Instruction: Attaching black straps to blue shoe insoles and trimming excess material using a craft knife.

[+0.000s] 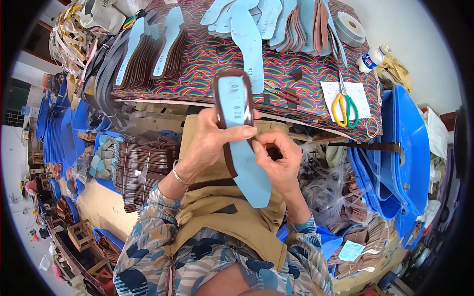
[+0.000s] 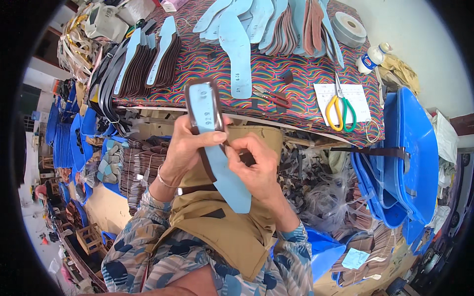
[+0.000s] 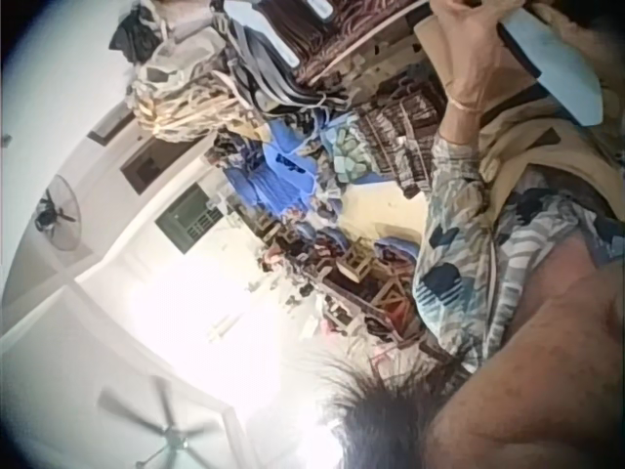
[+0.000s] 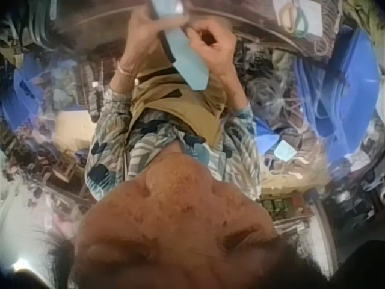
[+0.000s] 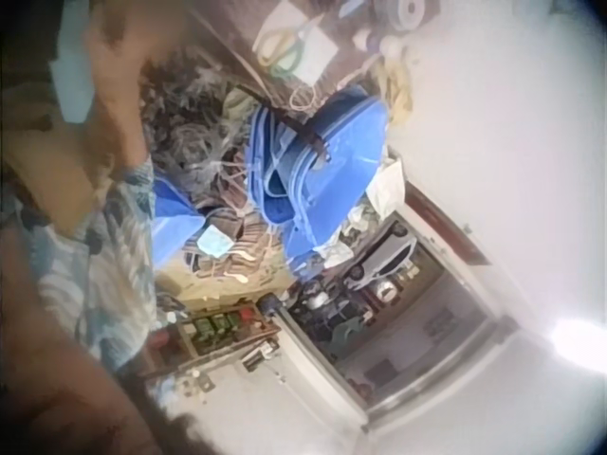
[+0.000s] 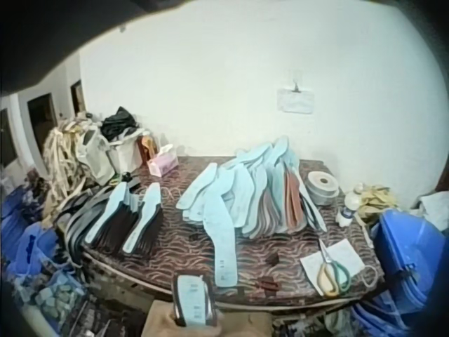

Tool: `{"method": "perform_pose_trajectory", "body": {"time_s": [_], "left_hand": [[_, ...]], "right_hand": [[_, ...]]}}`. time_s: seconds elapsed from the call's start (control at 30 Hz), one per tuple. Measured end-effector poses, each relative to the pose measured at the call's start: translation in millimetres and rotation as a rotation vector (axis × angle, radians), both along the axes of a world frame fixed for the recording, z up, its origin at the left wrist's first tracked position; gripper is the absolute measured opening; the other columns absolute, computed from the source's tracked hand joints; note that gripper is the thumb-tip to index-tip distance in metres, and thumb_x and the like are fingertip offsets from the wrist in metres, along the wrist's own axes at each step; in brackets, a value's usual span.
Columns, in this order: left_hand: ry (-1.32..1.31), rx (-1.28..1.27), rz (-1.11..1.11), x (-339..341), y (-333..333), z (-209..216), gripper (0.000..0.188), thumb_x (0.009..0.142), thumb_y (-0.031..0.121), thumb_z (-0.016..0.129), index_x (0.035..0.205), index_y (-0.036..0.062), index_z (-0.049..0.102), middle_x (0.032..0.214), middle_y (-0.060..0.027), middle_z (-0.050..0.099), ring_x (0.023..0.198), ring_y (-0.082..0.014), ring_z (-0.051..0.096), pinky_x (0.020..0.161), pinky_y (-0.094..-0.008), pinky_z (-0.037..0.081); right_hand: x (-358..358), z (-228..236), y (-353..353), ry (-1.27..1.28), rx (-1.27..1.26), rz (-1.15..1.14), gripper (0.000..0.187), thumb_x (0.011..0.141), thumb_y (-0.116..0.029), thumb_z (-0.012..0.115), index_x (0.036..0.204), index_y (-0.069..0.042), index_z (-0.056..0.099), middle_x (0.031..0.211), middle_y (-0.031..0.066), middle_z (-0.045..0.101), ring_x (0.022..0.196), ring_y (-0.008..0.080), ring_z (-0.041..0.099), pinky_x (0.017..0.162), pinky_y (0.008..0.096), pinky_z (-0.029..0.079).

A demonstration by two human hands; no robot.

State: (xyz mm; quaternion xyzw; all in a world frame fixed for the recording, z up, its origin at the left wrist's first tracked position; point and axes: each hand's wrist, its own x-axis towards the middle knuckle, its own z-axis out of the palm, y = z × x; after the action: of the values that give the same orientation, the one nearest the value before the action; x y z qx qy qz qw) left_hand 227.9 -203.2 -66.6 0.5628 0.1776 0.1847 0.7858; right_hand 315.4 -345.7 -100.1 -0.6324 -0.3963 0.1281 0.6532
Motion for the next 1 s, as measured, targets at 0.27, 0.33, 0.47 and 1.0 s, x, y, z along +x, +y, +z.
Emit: {"method": "perform_pose_trajectory", "body": {"time_s": [0.27,0.33,0.47,1.0], "left_hand": [[-0.024,-0.172,0.063,1,-3,-1,0.028,0.079,0.006,0.076,0.105,-0.0027,0.068,0.099,-0.0059,0.069,0.084,-0.0112,0.065,0.075,-0.0270,0.054],[-0.009,-0.164,0.013,2,-11,-7,0.031,0.080,0.008,0.075,0.109,-0.0031,0.067,0.103,-0.0062,0.068,0.089,-0.0121,0.065,0.079,-0.0284,0.054],[-0.079,-0.302,-0.086,1,-22,-15,0.040,0.086,0.013,0.070,0.122,-0.0025,0.059,0.117,-0.0106,0.064,0.105,-0.0187,0.062,0.093,-0.0347,0.051],[-0.202,-0.169,0.050,-1,13,14,0.017,0.090,0.006,0.061,0.104,-0.0031,0.058,0.077,-0.0160,0.064,0.076,-0.0315,0.068,0.075,-0.0482,0.058]], "right_hand": [[9,1,0,0.166,-0.019,0.144,0.010,0.083,0.001,0.070,0.086,0.001,0.061,0.076,-0.0015,0.059,0.064,0.0020,0.051,0.055,0.0171,0.040],[10,0,3,0.124,0.003,0.114,0.010,0.083,0.001,0.070,0.086,0.001,0.061,0.077,-0.0017,0.060,0.064,0.0018,0.051,0.056,0.0171,0.040],[5,-4,8,0.310,0.096,0.094,0.009,0.084,0.000,0.069,0.086,0.002,0.061,0.083,0.0013,0.061,0.069,0.0032,0.054,0.058,0.0186,0.042],[0,-3,-34,-0.592,-0.180,-0.001,0.015,0.085,-0.005,0.065,0.097,0.004,0.063,0.068,0.0128,0.060,0.055,0.0280,0.059,0.051,0.0355,0.046]]}}
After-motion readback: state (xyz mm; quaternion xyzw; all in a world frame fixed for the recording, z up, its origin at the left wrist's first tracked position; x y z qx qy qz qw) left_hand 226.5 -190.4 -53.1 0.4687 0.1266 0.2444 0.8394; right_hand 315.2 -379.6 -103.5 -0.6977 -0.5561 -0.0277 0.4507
